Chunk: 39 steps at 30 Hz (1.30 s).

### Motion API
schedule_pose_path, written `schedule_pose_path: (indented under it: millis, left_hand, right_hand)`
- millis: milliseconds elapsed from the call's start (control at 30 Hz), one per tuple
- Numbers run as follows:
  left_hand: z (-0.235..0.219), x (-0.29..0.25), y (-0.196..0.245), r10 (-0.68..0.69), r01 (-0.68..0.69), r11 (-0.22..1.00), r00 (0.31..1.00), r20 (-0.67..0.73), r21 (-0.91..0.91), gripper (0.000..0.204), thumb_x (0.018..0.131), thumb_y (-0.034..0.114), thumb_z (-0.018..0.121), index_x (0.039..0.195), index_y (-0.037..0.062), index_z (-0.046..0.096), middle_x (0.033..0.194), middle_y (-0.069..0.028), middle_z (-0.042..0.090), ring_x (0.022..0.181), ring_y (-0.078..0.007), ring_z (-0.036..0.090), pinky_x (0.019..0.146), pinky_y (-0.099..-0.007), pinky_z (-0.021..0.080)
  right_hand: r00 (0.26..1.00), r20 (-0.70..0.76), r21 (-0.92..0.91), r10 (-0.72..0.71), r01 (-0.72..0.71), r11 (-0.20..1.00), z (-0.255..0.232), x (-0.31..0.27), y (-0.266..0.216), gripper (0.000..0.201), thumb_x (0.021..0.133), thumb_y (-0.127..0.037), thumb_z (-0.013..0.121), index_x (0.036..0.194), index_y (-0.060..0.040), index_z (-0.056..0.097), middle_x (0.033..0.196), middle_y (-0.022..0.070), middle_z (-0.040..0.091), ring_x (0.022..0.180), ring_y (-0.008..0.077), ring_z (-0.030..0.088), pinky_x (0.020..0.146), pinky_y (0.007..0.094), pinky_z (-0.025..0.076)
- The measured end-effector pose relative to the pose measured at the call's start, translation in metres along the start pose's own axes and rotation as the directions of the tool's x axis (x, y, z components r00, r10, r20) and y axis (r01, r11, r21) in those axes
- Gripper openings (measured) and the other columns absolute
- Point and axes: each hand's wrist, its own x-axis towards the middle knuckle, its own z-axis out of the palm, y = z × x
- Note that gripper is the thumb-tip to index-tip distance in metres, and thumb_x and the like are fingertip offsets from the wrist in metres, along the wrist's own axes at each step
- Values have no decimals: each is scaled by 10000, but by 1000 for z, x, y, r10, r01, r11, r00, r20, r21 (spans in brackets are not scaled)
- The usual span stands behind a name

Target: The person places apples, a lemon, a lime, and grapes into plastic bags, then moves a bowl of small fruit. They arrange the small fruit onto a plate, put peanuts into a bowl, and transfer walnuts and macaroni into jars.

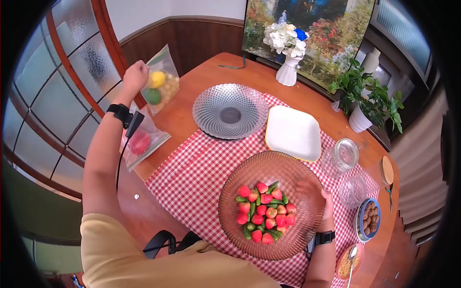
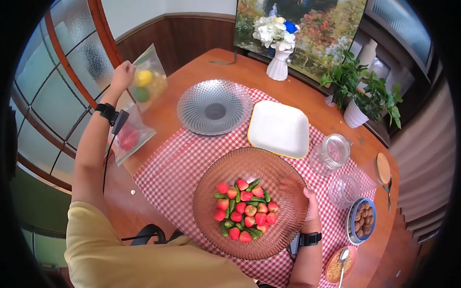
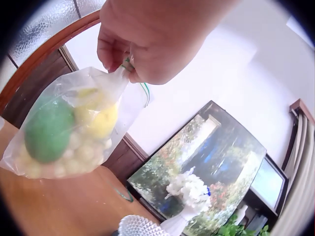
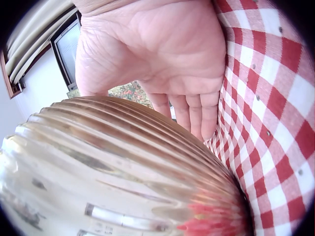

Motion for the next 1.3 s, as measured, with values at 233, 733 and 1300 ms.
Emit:
schedule_pose_path:
  millis: [233, 733, 1300]
  left_hand:
    - [-8, 8, 18, -291, 466, 686, 879, 377, -559, 274, 904, 264, 607, 719, 71, 551, 627, 22, 534, 577, -83, 498, 535, -273, 406]
    - [7, -10, 45, -247, 331, 939, 839, 485, -93, 321, 808, 237, 541, 772, -73, 617, 662, -148, 600, 632, -230, 604, 622, -365, 479]
    - [-9, 2, 109, -283, 380, 205, 905, 317, -902, 206, 885, 205, 591, 719, 87, 562, 631, 25, 471, 572, -92, 410, 558, -263, 330]
  right_hand:
    - [999, 34, 3, -4, 4, 1000, -11, 6, 3, 655, 816, -395, 558, 1296, 43, 476, 1225, 183, 586, 1092, 295, 582, 973, 384, 456]
    - [1000, 13, -4, -5, 5, 1000, -8, 5, 3, 666, 824, -404, 544, 1309, 46, 465, 1246, 186, 577, 1107, 303, 576, 993, 392, 440]
    - [999, -8, 9, 35, -34, 999, -3, 1, 1, 669, 822, -415, 549, 1298, 49, 475, 1234, 184, 585, 1098, 301, 581, 986, 392, 447]
